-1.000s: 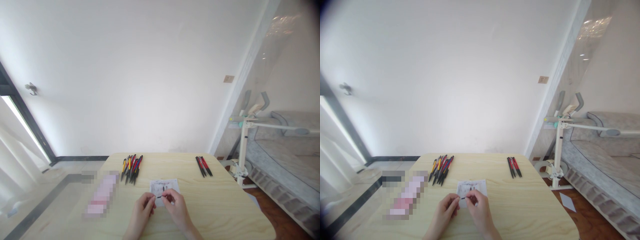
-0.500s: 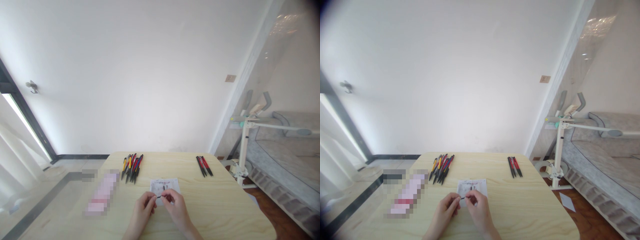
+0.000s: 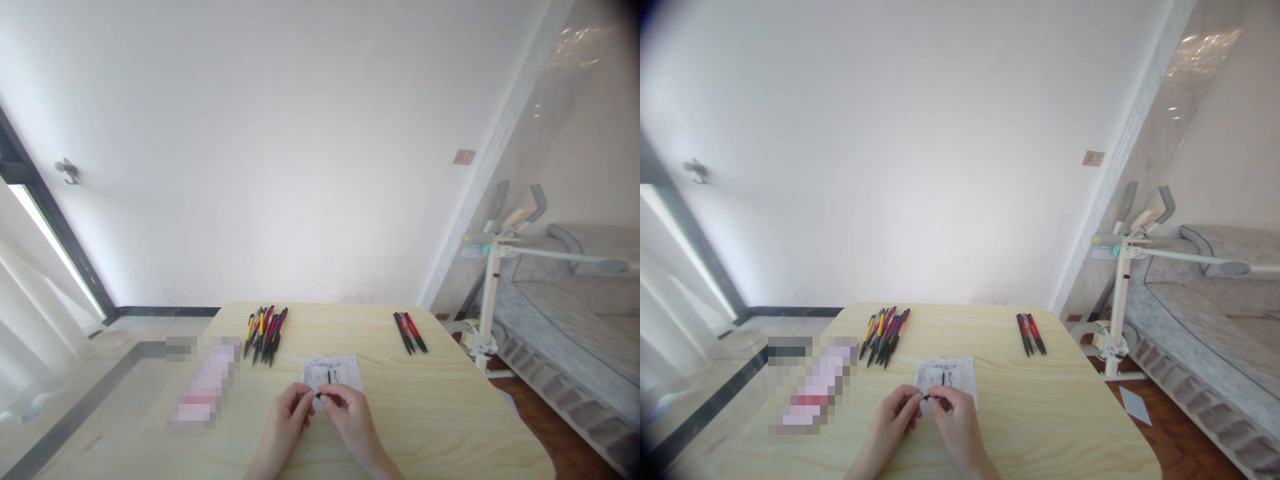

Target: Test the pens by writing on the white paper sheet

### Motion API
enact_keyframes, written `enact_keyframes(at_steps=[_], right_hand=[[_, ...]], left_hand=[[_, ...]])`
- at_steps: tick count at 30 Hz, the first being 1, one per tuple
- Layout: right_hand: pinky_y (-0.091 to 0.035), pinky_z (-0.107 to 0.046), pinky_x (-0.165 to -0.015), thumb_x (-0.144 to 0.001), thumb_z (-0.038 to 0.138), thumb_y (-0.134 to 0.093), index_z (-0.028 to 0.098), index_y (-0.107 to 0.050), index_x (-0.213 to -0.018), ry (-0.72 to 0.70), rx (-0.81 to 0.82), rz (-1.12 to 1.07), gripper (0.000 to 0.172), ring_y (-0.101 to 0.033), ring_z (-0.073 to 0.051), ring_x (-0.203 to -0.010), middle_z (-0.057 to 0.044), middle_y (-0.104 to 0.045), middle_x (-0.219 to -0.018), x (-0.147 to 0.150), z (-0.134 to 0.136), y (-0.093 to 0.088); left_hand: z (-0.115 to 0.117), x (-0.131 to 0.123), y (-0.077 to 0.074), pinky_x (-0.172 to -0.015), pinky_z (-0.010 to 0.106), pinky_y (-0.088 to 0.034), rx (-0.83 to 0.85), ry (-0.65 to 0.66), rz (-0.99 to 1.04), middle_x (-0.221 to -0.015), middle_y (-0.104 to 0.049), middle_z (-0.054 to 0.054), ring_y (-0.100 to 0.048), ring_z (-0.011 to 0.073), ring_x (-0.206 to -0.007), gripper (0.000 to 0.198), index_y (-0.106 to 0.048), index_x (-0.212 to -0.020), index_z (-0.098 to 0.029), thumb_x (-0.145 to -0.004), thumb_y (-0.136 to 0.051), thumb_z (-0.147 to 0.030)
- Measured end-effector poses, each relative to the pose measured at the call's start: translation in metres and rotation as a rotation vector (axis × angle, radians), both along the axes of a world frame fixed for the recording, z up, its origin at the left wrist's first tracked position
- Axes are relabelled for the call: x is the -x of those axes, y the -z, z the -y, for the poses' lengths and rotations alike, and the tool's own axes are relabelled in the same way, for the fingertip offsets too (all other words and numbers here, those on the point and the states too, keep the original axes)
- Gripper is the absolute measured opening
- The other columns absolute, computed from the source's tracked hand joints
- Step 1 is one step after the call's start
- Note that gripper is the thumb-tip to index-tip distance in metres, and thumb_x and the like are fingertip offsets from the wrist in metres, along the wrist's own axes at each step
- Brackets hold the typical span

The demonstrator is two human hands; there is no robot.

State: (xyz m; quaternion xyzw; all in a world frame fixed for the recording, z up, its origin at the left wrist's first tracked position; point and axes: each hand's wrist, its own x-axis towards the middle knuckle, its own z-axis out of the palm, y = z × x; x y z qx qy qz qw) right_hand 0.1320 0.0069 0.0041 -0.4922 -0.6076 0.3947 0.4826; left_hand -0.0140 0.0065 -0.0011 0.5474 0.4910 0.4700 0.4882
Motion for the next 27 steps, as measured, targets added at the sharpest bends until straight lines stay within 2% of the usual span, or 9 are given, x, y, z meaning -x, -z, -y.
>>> enact_keyframes(at_steps=[8, 14, 18, 27], right_hand=[[-0.049, -0.027, -0.06, -0.074, 0.036, -0.058, 0.017, -0.071, -0.083, -0.009, 0.021, -0.039, 0.025, -0.062, -0.019, -0.065, -0.007, -0.07, -0.075, 0.0028, 0.0013, 0.0018], [-0.049, -0.026, -0.057, -0.074, 0.039, -0.059, 0.017, -0.07, -0.082, -0.026, 0.031, -0.061, 0.027, -0.06, -0.018, -0.062, -0.007, -0.069, -0.073, 0.0039, 0.0004, 0.002], [-0.048, -0.025, -0.053, -0.074, 0.042, -0.058, 0.016, -0.07, -0.084, -0.039, 0.061, -0.082, 0.03, -0.059, -0.017, -0.056, -0.006, -0.068, -0.07, 0.0046, 0.0016, 0.0011], [-0.046, -0.024, -0.055, -0.077, 0.035, -0.057, 0.017, -0.068, -0.083, -0.039, 0.025, -0.06, 0.022, -0.058, -0.016, -0.059, -0.005, -0.067, -0.072, 0.0052, 0.0026, 0.0039]], left_hand=[[-0.0001, -0.0002, 0.0008, -0.043, 0.019, -0.036, -0.012, -0.002, -0.014, -0.054, -0.054, -0.002, -0.049, 0.0107, -0.046, 0.03, -0.059, -0.071, -0.016, -0.077, -0.053, -0.045], [-0.0007, -0.0003, 0.0001, -0.041, 0.019, -0.035, 0.016, -0.022, -0.008, -0.051, -0.054, -0.002, -0.048, 0.011, -0.044, 0.035, -0.06, -0.067, -0.016, -0.073, -0.055, -0.05], [-0.0011, 0.0003, 0.0018, -0.042, 0.019, -0.035, -0.004, -0.019, 0.003, -0.05, -0.054, -0.002, -0.047, 0.0102, -0.044, 0.032, -0.06, -0.066, -0.016, -0.074, -0.055, -0.046], [-0.0013, 0.0008, 0.0019, -0.042, 0.019, -0.036, -0.002, -0.007, 0.014, -0.052, -0.058, 0.0, -0.049, 0.0105, -0.044, 0.03, -0.059, -0.066, -0.015, -0.076, -0.054, -0.043]])
